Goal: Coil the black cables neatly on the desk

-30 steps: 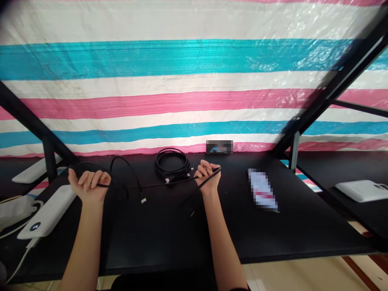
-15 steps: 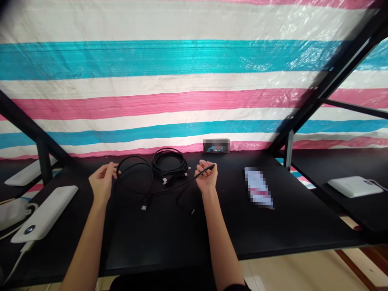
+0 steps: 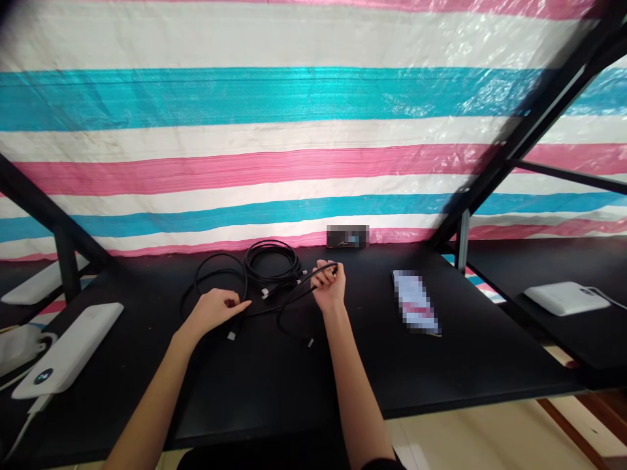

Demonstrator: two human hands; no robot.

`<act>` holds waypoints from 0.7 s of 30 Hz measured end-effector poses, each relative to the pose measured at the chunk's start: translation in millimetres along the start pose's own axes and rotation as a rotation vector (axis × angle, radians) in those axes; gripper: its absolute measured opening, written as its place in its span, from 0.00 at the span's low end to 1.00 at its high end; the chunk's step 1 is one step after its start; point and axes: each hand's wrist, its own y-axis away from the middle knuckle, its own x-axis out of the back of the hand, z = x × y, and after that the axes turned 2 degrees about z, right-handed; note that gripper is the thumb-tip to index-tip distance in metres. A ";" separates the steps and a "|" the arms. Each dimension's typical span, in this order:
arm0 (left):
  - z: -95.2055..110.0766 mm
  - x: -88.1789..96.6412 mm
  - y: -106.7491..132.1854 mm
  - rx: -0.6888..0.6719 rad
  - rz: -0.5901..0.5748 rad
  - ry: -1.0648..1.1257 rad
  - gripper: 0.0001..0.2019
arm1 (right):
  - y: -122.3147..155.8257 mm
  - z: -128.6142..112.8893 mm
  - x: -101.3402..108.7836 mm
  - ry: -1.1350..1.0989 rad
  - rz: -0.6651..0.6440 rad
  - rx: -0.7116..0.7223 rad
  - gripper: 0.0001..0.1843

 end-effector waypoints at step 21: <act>12.5 30.6 -1.2 0.244 0.672 1.007 0.16 | -1.7 10.1 -11.0 0.126 0.141 -0.093 0.24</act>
